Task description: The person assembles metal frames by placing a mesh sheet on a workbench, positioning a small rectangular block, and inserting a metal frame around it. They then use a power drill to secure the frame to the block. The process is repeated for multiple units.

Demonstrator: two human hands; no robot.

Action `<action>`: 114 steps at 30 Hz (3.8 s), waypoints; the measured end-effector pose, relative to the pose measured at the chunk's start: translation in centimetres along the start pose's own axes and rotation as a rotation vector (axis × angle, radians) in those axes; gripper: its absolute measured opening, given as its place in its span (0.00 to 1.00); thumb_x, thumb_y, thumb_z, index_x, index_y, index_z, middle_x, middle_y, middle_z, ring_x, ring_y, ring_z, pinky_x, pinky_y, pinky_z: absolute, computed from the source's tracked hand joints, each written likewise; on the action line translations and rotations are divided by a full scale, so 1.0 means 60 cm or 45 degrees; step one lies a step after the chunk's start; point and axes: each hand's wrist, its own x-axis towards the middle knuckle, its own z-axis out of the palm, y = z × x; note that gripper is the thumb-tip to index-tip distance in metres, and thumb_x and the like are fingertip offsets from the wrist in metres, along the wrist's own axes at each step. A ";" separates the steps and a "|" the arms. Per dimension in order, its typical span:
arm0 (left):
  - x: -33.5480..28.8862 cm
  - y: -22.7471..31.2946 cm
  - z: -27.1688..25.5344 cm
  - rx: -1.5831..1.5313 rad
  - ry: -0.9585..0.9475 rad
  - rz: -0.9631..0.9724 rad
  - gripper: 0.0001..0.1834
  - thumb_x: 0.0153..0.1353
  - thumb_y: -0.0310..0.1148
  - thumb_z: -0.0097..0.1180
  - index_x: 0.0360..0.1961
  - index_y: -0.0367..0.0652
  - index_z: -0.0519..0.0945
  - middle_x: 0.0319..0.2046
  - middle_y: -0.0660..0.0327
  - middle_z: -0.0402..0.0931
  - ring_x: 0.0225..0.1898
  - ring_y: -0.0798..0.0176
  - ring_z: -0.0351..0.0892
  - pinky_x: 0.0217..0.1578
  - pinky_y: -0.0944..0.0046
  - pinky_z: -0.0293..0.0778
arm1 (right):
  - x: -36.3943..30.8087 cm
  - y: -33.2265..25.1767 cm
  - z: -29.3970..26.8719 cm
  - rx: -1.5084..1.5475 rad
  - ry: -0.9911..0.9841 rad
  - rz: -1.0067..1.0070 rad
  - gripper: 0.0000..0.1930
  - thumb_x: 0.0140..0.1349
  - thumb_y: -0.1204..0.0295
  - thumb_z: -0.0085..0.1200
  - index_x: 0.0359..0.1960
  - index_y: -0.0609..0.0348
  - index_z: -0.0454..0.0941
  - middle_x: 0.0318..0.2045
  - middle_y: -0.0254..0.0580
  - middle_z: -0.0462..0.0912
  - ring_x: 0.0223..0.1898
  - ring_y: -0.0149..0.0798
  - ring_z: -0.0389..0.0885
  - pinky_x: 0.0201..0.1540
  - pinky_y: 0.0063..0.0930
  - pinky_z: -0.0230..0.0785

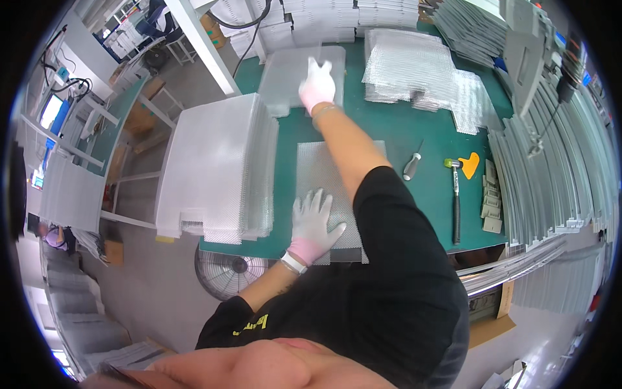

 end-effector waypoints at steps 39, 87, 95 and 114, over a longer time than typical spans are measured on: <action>-0.003 -0.003 0.007 0.104 0.007 -0.027 0.43 0.64 0.60 0.51 0.70 0.38 0.66 0.73 0.44 0.56 0.75 0.42 0.51 0.74 0.40 0.42 | 0.022 -0.051 -0.187 0.564 -0.221 -0.460 0.27 0.62 0.70 0.50 0.65 0.58 0.73 0.58 0.54 0.80 0.60 0.50 0.79 0.64 0.32 0.68; -0.051 0.005 -0.048 -0.220 0.313 -0.163 0.45 0.59 0.37 0.62 0.72 0.31 0.56 0.71 0.38 0.57 0.71 0.36 0.57 0.72 0.43 0.51 | -0.545 0.159 -0.411 -0.466 -0.098 -0.207 0.33 0.54 0.67 0.66 0.60 0.70 0.70 0.60 0.60 0.72 0.58 0.60 0.72 0.62 0.46 0.66; -0.071 0.017 -0.086 -0.479 0.787 0.056 0.53 0.52 0.33 0.72 0.74 0.32 0.53 0.73 0.41 0.54 0.73 0.37 0.56 0.72 0.46 0.54 | -0.533 0.137 -0.432 0.718 -0.019 0.122 0.41 0.59 0.72 0.68 0.71 0.70 0.58 0.60 0.52 0.75 0.57 0.41 0.77 0.59 0.31 0.71; -0.123 0.005 -0.178 -1.366 1.024 -0.018 0.45 0.62 0.20 0.59 0.77 0.39 0.51 0.52 0.53 0.72 0.43 0.66 0.71 0.47 0.64 0.72 | -0.471 0.120 -0.455 1.089 -0.202 -0.157 0.35 0.62 0.70 0.63 0.68 0.70 0.64 0.52 0.47 0.81 0.49 0.33 0.79 0.56 0.30 0.72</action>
